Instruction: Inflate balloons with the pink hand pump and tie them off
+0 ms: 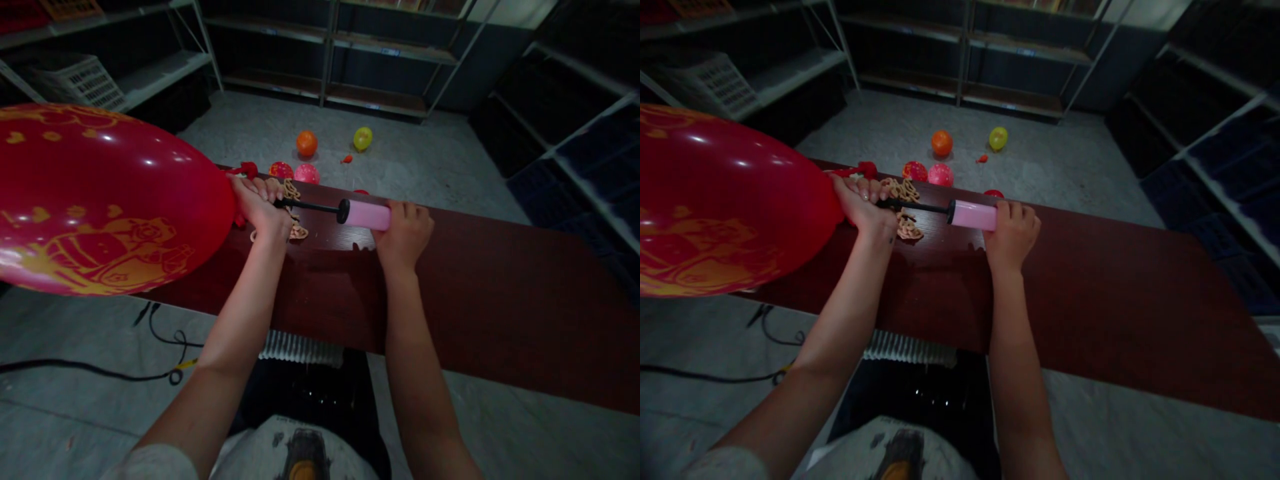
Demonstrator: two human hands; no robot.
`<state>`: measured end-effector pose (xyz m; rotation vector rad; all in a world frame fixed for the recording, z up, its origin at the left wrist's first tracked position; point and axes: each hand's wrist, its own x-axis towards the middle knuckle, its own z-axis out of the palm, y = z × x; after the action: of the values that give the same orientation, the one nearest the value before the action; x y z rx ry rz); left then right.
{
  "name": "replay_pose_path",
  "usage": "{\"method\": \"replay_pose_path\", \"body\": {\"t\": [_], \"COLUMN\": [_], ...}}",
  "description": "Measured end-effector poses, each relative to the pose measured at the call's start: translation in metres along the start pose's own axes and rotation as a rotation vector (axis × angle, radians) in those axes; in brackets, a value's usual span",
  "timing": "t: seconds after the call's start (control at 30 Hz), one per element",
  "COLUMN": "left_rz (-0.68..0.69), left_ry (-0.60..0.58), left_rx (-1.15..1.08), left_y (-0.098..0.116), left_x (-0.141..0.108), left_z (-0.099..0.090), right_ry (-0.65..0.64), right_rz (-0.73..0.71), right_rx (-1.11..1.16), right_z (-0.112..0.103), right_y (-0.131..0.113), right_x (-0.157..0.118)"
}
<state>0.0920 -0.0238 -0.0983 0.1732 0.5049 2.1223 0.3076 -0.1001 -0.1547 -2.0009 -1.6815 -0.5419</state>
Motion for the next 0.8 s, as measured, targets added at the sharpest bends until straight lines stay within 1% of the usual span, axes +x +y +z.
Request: {"method": "replay_pose_path", "body": {"t": [0.13,0.23,0.33,0.43,0.5,0.67,0.8], "left_rz": [0.02,-0.021,-0.093,-0.132,-0.137,-0.02,-0.026], "left_ry": [-0.089,-0.14,-0.111,-0.055,-0.04,-0.112,-0.078], "left_rx": [-0.009,0.009,-0.003,-0.016,-0.021,-0.038,0.014], "left_y": [-0.025,-0.04,-0.046,-0.045,-0.042,-0.032,-0.02], "left_x": [-0.005,-0.006,-0.006,-0.005,-0.006,-0.009,-0.005], "left_z": [-0.01,-0.018,-0.021,-0.019,-0.016,-0.013,-0.011], "right_ry": [-0.112,-0.211,-0.226,-0.215,-0.212,-0.172,-0.126], "right_rz": [-0.11,-0.152,-0.132,-0.134,-0.141,-0.149,-0.121], "right_rx": [0.031,0.055,0.063,0.063,0.057,0.013,-0.012], "right_z": [0.004,0.009,0.012,0.012,0.011,0.008,0.008], "right_y": [-0.021,-0.035,-0.042,-0.042,-0.041,-0.033,-0.016], "right_x": [-0.004,-0.008,-0.01,-0.011,-0.01,-0.006,-0.004]}}
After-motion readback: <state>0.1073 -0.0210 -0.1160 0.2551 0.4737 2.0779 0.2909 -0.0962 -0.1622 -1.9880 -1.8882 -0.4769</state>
